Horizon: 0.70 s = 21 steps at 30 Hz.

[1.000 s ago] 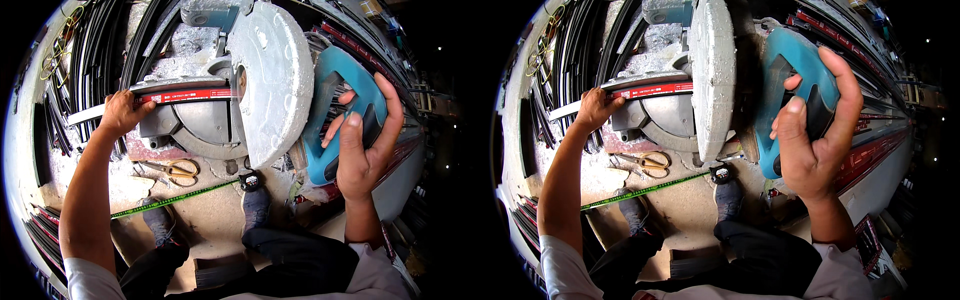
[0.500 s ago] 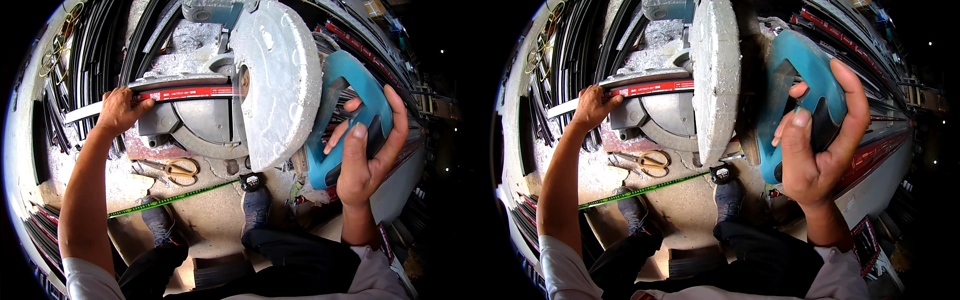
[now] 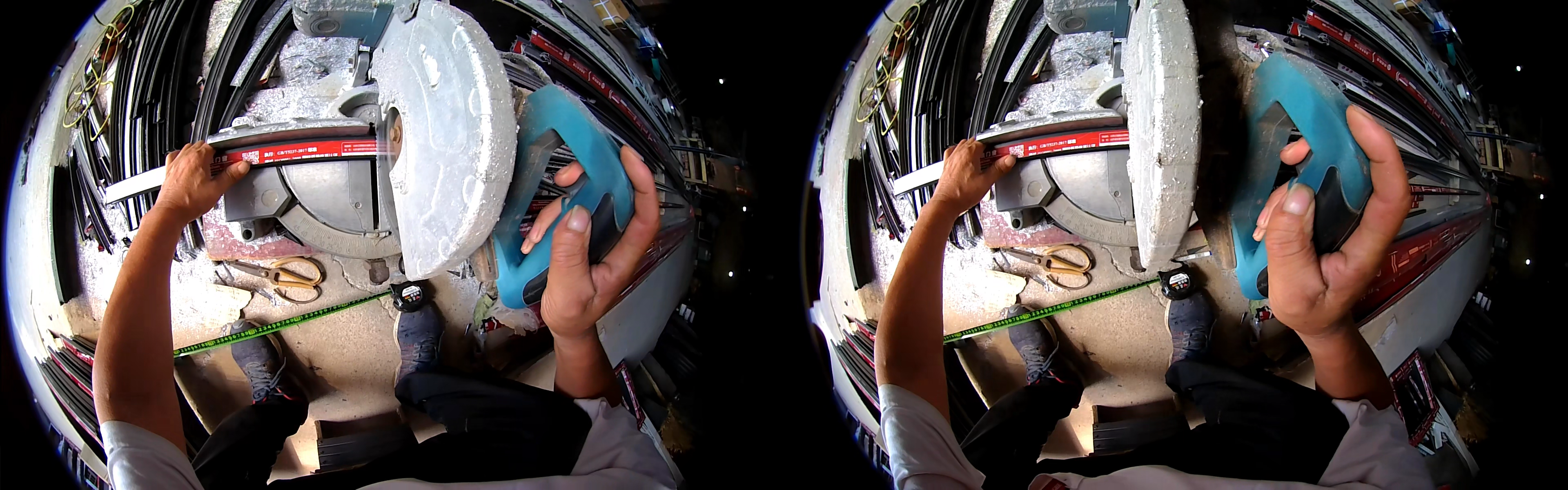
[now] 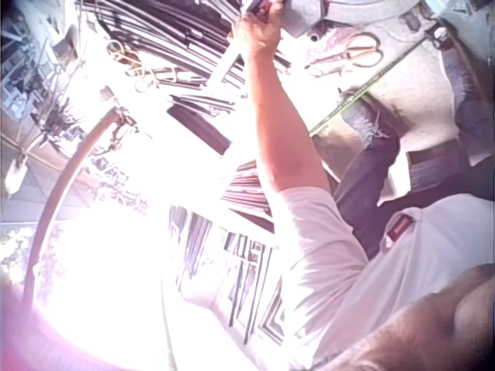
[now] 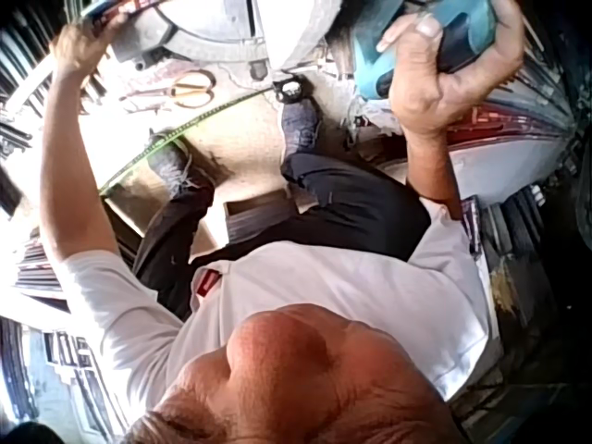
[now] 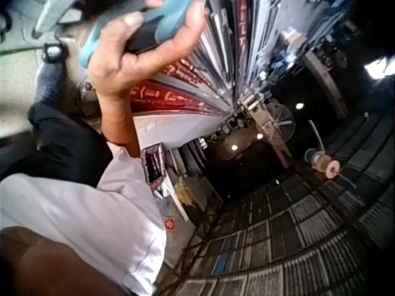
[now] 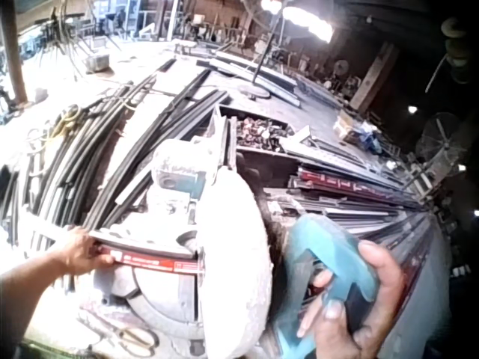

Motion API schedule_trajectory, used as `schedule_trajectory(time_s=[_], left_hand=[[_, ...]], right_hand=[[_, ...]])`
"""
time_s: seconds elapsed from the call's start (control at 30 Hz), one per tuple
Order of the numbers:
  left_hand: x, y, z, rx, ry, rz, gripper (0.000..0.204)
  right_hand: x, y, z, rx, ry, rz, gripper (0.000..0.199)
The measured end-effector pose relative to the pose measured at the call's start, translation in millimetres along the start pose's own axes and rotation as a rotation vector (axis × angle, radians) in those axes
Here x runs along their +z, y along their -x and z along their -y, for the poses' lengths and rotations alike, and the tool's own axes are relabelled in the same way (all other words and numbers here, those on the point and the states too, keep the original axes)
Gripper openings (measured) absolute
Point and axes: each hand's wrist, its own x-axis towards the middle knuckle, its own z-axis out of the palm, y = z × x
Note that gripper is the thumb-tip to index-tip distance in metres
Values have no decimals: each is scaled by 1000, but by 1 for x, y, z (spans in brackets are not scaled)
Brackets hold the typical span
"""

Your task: The person measures a window frame with a tape measure, marks the required length on a metal profile, and cuts it using a miter saw. The process is repeated for multiple frame pieces.

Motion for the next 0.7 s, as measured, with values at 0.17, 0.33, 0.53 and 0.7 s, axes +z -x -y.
schedule_trajectory(time_s=[0.17,0.33,0.53,0.7], left_hand=[[1,1,0,1,0,-8,83],[-2,-1,1,-17,-40,60,72],[-1,-2,3,-33,-62,73,74],[-2,-1,2,-26,-35,59,76]], right_hand=[[1,5,-3,-13,11,-2,66],[0,6,-5,-28,17,16,66],[1,5,-4,-23,7,7,66],[1,5,-3,-16,5,2,67]])
